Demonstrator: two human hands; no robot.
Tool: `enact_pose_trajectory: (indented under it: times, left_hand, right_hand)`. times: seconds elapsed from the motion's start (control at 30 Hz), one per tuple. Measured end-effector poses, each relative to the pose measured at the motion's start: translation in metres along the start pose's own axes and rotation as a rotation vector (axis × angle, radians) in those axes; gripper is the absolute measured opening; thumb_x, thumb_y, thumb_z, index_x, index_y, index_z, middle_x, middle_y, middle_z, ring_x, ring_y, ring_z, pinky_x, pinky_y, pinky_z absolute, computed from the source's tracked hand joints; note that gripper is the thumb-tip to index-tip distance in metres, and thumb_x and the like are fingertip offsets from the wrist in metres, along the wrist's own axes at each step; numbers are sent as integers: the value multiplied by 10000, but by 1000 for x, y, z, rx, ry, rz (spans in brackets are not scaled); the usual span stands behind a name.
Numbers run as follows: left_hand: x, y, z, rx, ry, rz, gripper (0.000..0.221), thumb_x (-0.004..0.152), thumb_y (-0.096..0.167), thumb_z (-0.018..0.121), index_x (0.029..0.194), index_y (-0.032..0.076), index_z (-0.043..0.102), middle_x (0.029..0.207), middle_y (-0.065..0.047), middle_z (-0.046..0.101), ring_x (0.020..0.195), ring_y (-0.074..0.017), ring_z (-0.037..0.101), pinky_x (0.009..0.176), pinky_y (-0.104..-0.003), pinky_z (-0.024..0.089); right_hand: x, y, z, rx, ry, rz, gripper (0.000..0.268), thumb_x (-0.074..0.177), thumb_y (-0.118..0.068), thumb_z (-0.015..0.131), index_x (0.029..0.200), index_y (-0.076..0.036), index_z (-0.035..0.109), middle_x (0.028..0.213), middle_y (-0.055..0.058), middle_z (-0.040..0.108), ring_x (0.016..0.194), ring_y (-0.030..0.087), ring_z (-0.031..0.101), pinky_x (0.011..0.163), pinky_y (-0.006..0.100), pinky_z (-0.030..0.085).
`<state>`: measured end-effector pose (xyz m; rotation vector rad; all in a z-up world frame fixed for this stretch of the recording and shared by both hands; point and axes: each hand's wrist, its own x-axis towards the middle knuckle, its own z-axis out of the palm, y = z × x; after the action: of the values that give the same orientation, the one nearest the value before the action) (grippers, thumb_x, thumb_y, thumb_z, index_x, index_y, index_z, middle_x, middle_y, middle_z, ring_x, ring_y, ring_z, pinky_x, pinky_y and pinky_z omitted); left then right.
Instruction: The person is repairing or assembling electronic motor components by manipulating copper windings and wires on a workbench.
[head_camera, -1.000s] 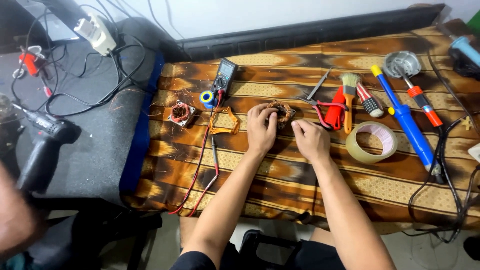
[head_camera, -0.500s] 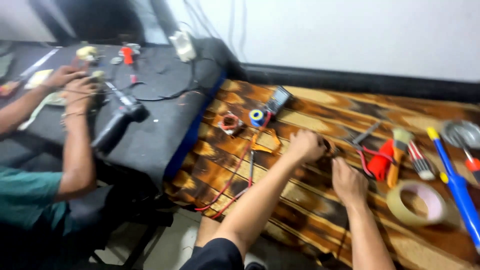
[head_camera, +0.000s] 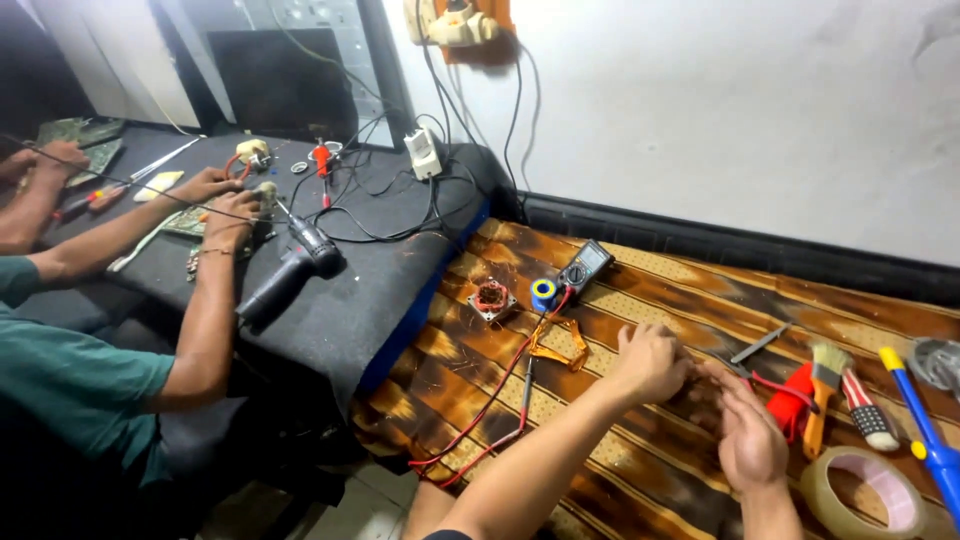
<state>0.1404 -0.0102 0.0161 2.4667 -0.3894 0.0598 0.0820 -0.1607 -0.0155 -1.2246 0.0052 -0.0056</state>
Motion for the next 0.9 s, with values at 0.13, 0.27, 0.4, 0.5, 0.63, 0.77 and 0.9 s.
enact_pose_trajectory:
  times: [0.13, 0.27, 0.4, 0.5, 0.63, 0.77, 0.9]
  left_hand:
    - [-3, -13, 14, -51, -47, 5, 265, 970, 329, 573, 1025, 140, 750, 1120, -117, 611, 1154, -352, 541, 1026, -526, 319]
    - [-9, -19, 23, -46, -13, 109, 336, 967, 349, 580, 1110, 92, 743, 1096, -144, 620, 1107, -351, 559, 1051, -535, 322]
    - [-11, -26, 29, -109, 67, 157, 331, 979, 385, 576, 1041, 96, 724, 1064, -127, 632, 1109, -335, 565, 1040, -486, 341]
    - [-7, -31, 32, -128, 99, 161, 317, 963, 388, 616, 957, 94, 733, 1090, -109, 667, 1140, -324, 579, 1068, -481, 345]
    - [-4, -37, 36, -189, 147, 225, 295, 948, 383, 657, 912, 101, 736, 1062, -128, 705, 1033, -325, 636, 915, -471, 479]
    - [1, -64, 54, -348, 253, 364, 340, 1085, 311, 459, 1027, 42, 659, 1110, -136, 692, 1069, -339, 642, 1002, -474, 478]
    - [7, -86, 70, -304, 209, 403, 477, 1124, 362, 317, 1282, 60, 651, 1392, -190, 632, 1406, -365, 523, 1204, -503, 371]
  right_hand:
    - [2, 7, 0, -106, 19, -5, 449, 1059, 13, 347, 1461, 19, 548, 1464, 143, 583, 1115, 282, 568, 878, 406, 484]
    - [7, 21, -5, -327, -6, -160, 393, 999, -46, 519, 1374, -1, 628, 1431, 138, 635, 1375, 218, 551, 1190, 345, 400]
    - [14, 31, -12, -515, 121, -57, 367, 980, -112, 638, 1341, -84, 700, 1337, 74, 703, 1221, 176, 623, 1070, 304, 467]
    - [13, 28, -8, -594, 147, -65, 332, 981, -124, 657, 1302, -88, 732, 1298, 66, 726, 1192, 182, 642, 1056, 310, 475]
    - [37, 69, -39, -812, 204, -153, 232, 1005, -189, 684, 1176, -69, 787, 1138, 67, 773, 1050, 217, 686, 894, 366, 500]
    - [18, 46, -25, -642, 179, -9, 207, 1015, -90, 628, 1131, -35, 791, 1077, 123, 780, 994, 251, 730, 887, 357, 544]
    - [-5, 60, -59, -757, 69, -77, 180, 976, -156, 658, 1005, -91, 823, 1050, 21, 808, 999, 156, 686, 922, 291, 478]
